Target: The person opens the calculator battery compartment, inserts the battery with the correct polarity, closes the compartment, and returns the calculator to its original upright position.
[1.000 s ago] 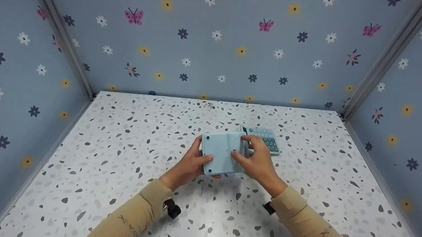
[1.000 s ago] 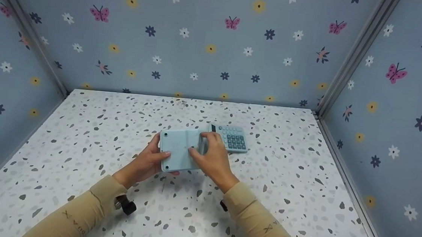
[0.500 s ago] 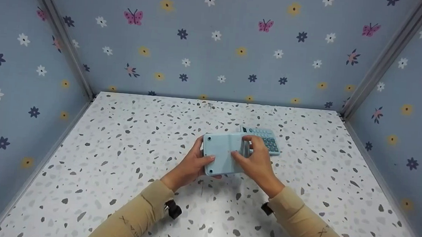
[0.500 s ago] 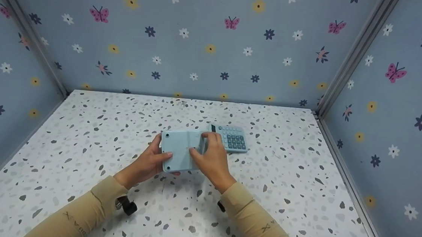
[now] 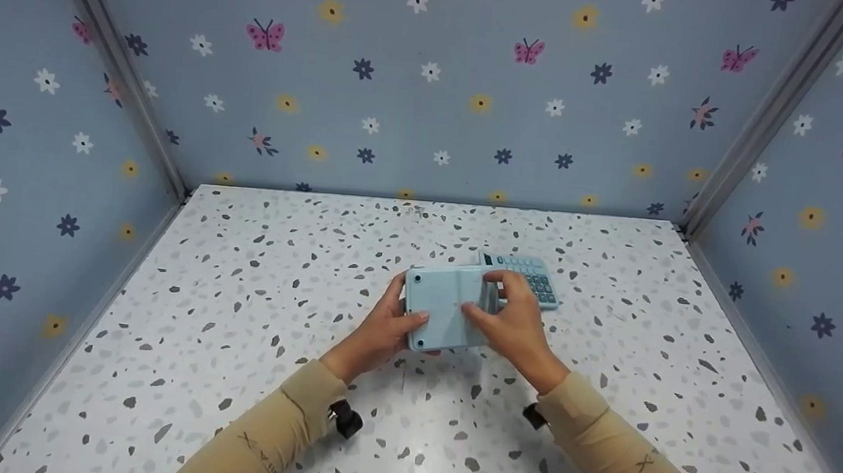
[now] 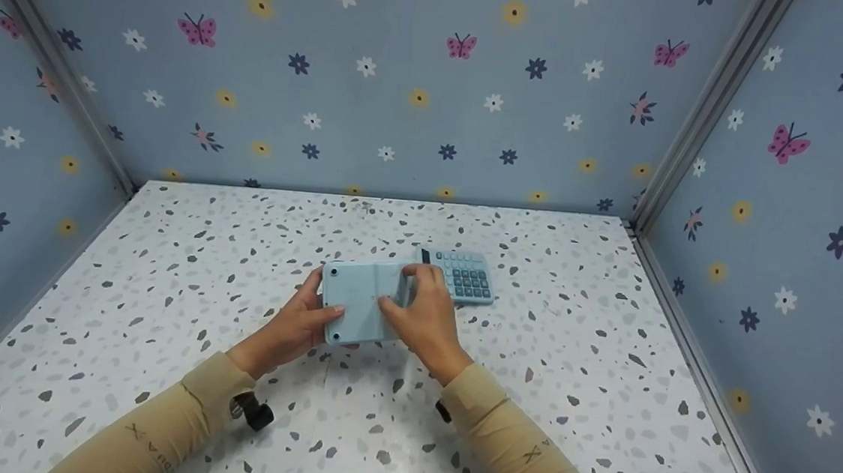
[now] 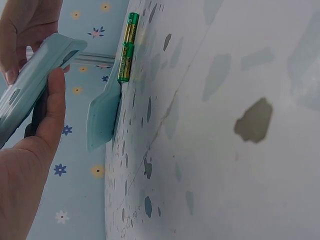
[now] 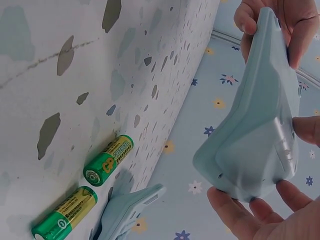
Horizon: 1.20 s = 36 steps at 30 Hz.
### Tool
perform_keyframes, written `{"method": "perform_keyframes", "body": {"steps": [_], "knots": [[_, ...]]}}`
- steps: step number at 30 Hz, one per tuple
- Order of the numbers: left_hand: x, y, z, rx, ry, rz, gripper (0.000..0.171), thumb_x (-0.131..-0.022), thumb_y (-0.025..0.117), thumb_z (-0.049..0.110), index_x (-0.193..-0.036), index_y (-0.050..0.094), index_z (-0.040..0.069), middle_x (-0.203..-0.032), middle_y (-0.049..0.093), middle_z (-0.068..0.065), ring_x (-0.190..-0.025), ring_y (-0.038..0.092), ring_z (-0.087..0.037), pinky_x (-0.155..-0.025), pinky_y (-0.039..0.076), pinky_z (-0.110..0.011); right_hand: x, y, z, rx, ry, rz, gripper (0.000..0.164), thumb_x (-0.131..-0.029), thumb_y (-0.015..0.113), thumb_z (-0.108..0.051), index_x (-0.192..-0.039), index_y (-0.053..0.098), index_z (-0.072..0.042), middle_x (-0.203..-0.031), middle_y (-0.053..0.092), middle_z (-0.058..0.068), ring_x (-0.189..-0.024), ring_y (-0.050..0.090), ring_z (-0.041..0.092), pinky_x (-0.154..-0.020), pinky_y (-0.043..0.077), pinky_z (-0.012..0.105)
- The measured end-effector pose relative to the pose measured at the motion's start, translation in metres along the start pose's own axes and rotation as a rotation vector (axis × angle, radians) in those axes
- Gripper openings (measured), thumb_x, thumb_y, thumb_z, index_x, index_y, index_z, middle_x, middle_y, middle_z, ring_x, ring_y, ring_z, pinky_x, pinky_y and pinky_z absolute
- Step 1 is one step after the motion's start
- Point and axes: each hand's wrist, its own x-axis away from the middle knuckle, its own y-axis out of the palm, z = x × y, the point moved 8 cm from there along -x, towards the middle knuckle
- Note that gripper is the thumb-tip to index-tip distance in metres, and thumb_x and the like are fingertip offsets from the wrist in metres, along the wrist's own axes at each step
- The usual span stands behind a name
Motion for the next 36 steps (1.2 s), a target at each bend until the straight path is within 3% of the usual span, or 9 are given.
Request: {"method": "perform_keyframes", "body": {"steps": [10,22,29,36], "knots": [[-0.003,-0.002,0.002,-0.039,0.014,0.027,0.079,-0.11,0.056,0.005,-0.173,0.012,0.024,-0.17,0.038,-0.023,-0.14,0.058,-0.039,-0.101,0.062,-0.057,0.0,-0.001,0.001,-0.009,-0.019,0.011,0.049,-0.089,0.088,-0.01,-0.131,0.066,0.002,-0.132,0.063,0.021,-0.112,0.069,0.039,-0.091,0.063,0.053],[-0.005,-0.008,0.003,-0.076,0.006,0.079,0.079,-0.108,0.062,0.007,-0.172,0.019,0.025,-0.171,0.039,-0.021,-0.144,0.055,-0.039,-0.107,0.058,-0.059,-0.001,-0.004,0.0,-0.075,-0.072,0.007,0.047,-0.088,0.088,-0.006,-0.13,0.068,0.002,-0.132,0.064,0.022,-0.113,0.072,0.041,-0.091,0.066,0.052],[-0.003,-0.008,0.005,-0.038,-0.004,0.076,0.079,-0.108,0.061,0.005,-0.171,0.019,0.026,-0.17,0.04,-0.021,-0.143,0.057,-0.039,-0.108,0.058,-0.056,-0.002,-0.006,0.0,-0.158,-0.081,-0.022,0.042,-0.091,0.086,-0.004,-0.131,0.071,-0.001,-0.133,0.065,0.021,-0.114,0.073,0.041,-0.091,0.067,0.05],[-0.001,-0.011,0.006,0.006,-0.001,0.083,0.079,-0.108,0.061,0.005,-0.172,0.018,0.025,-0.167,0.043,-0.023,-0.141,0.058,-0.037,-0.108,0.058,-0.056,-0.001,-0.01,-0.001,-0.209,-0.087,-0.048,0.037,-0.095,0.083,-0.009,-0.131,0.076,-0.005,-0.144,0.064,0.02,-0.119,0.07,0.04,-0.098,0.063,0.057]]}}
